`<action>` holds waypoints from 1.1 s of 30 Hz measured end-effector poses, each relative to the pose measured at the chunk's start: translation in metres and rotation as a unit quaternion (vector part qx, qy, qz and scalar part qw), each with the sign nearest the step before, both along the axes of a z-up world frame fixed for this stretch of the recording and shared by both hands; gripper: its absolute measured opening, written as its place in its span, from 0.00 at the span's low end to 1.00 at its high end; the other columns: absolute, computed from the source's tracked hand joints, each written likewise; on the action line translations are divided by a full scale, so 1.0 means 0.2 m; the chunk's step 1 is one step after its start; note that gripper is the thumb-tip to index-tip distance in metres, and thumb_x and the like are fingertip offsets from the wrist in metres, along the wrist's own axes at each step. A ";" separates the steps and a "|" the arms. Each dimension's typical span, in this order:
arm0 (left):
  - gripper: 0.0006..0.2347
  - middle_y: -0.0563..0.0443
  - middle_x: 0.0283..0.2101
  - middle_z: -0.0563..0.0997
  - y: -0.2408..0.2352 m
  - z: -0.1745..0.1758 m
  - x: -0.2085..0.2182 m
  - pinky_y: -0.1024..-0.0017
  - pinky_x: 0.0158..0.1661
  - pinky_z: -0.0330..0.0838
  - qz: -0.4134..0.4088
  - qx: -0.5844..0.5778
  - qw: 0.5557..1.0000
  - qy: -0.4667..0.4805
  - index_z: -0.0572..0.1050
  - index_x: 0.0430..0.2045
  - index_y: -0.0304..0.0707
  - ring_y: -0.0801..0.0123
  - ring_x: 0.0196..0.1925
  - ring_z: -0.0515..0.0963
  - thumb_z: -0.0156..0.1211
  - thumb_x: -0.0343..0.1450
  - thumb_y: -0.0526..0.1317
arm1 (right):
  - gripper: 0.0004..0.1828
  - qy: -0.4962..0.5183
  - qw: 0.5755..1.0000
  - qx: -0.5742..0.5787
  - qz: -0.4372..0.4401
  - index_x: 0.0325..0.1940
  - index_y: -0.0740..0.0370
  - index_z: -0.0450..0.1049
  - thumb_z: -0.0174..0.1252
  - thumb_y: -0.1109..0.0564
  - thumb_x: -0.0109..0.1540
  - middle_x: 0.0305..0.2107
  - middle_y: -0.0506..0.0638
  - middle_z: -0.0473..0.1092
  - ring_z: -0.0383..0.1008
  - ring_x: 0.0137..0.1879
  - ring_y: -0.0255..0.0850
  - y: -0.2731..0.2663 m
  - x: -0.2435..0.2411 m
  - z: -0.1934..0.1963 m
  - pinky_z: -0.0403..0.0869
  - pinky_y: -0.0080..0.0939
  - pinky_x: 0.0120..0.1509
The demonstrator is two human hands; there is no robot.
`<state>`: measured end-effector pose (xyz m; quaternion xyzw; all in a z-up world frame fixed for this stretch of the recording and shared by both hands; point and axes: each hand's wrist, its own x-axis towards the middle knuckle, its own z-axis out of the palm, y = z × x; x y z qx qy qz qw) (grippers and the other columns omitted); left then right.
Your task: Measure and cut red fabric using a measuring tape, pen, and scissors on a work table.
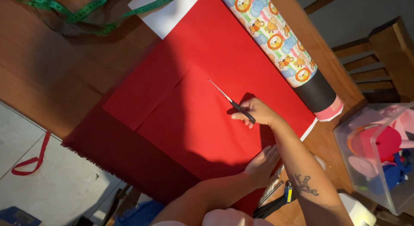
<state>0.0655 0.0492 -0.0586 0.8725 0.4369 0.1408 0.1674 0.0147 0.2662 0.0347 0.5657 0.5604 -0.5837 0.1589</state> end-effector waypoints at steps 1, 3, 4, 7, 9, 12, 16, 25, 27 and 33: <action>0.38 0.45 0.76 0.58 0.01 0.02 -0.01 0.59 0.75 0.41 -0.009 0.008 0.999 0.029 0.56 0.71 0.35 0.57 0.79 0.51 0.37 0.71 0.64 | 0.21 0.009 1.000 -0.002 -0.005 0.24 0.65 0.74 0.70 0.45 0.55 0.13 0.56 0.72 0.76 0.19 0.43 0.00 0.00 -0.01 0.76 0.37 0.25; 0.39 0.46 0.76 0.57 0.01 0.03 -0.02 0.59 0.75 0.41 -0.019 0.016 0.998 0.058 0.56 0.72 0.36 0.57 0.79 0.51 0.35 0.71 0.66 | 0.21 0.018 1.000 -0.005 -0.011 0.24 0.65 0.74 0.70 0.45 0.55 0.13 0.56 0.71 0.75 0.19 0.43 0.01 -0.03 -0.01 0.76 0.38 0.24; 0.39 0.46 0.77 0.55 0.01 0.02 -0.01 0.58 0.75 0.40 -0.024 0.014 0.998 0.063 0.54 0.72 0.36 0.56 0.79 0.50 0.34 0.71 0.67 | 0.21 0.015 1.000 0.000 -0.013 0.25 0.64 0.75 0.70 0.45 0.55 0.13 0.56 0.72 0.76 0.19 0.43 0.01 -0.06 0.01 0.75 0.37 0.25; 0.39 0.47 0.77 0.54 0.00 0.01 0.00 0.57 0.76 0.36 -0.036 -0.002 0.997 0.063 0.52 0.73 0.36 0.56 0.80 0.48 0.31 0.72 0.67 | 0.20 0.004 1.000 0.012 -0.003 0.25 0.63 0.75 0.70 0.43 0.55 0.13 0.54 0.72 0.77 0.20 0.43 0.03 -0.11 0.02 0.74 0.35 0.26; 0.38 0.49 0.77 0.55 0.00 -0.01 0.01 0.58 0.76 0.34 -0.042 -0.019 0.997 0.059 0.52 0.73 0.38 0.57 0.80 0.49 0.30 0.73 0.65 | 0.21 -0.004 1.000 0.019 0.009 0.23 0.62 0.75 0.69 0.42 0.56 0.13 0.52 0.72 0.77 0.20 0.42 0.05 -0.13 0.01 0.72 0.34 0.27; 0.40 0.46 0.76 0.56 -0.01 -0.02 0.02 0.59 0.77 0.37 -0.012 -0.030 0.999 -0.035 0.51 0.73 0.35 0.56 0.79 0.51 0.42 0.70 0.64 | 0.21 0.005 1.000 0.017 0.003 0.24 0.62 0.74 0.70 0.43 0.56 0.13 0.53 0.72 0.76 0.19 0.41 0.06 -0.13 -0.02 0.73 0.34 0.26; 0.40 0.47 0.75 0.59 -0.01 -0.02 0.01 0.59 0.77 0.39 0.000 0.014 1.000 -0.001 0.54 0.73 0.35 0.57 0.78 0.54 0.41 0.69 0.65 | 0.21 0.023 1.000 0.014 -0.001 0.22 0.63 0.74 0.70 0.44 0.55 0.13 0.53 0.71 0.75 0.18 0.41 0.09 -0.18 -0.02 0.73 0.34 0.24; 0.44 0.49 0.75 0.58 -0.01 -0.02 0.02 0.59 0.78 0.38 0.013 0.005 1.000 -0.019 0.54 0.72 0.37 0.58 0.78 0.54 0.49 0.65 0.67 | 0.23 0.033 0.999 0.026 0.017 0.20 0.62 0.71 0.70 0.44 0.57 0.11 0.52 0.71 0.74 0.17 0.39 0.13 -0.25 -0.03 0.71 0.33 0.24; 0.44 0.49 0.76 0.55 0.00 0.00 0.00 0.59 0.77 0.36 0.001 0.003 1.000 0.009 0.50 0.73 0.37 0.58 0.78 0.51 0.46 0.67 0.69 | 0.23 0.040 0.999 0.027 0.009 0.19 0.63 0.71 0.71 0.45 0.56 0.11 0.53 0.70 0.73 0.16 0.40 0.13 -0.26 -0.03 0.70 0.33 0.23; 0.42 0.49 0.77 0.53 0.00 -0.02 0.03 0.57 0.77 0.33 -0.031 0.005 0.998 0.057 0.48 0.74 0.38 0.57 0.79 0.48 0.36 0.70 0.68 | 0.23 0.052 0.998 0.033 0.003 0.18 0.64 0.71 0.71 0.47 0.57 0.10 0.52 0.70 0.72 0.15 0.39 0.13 -0.25 -0.05 0.70 0.33 0.22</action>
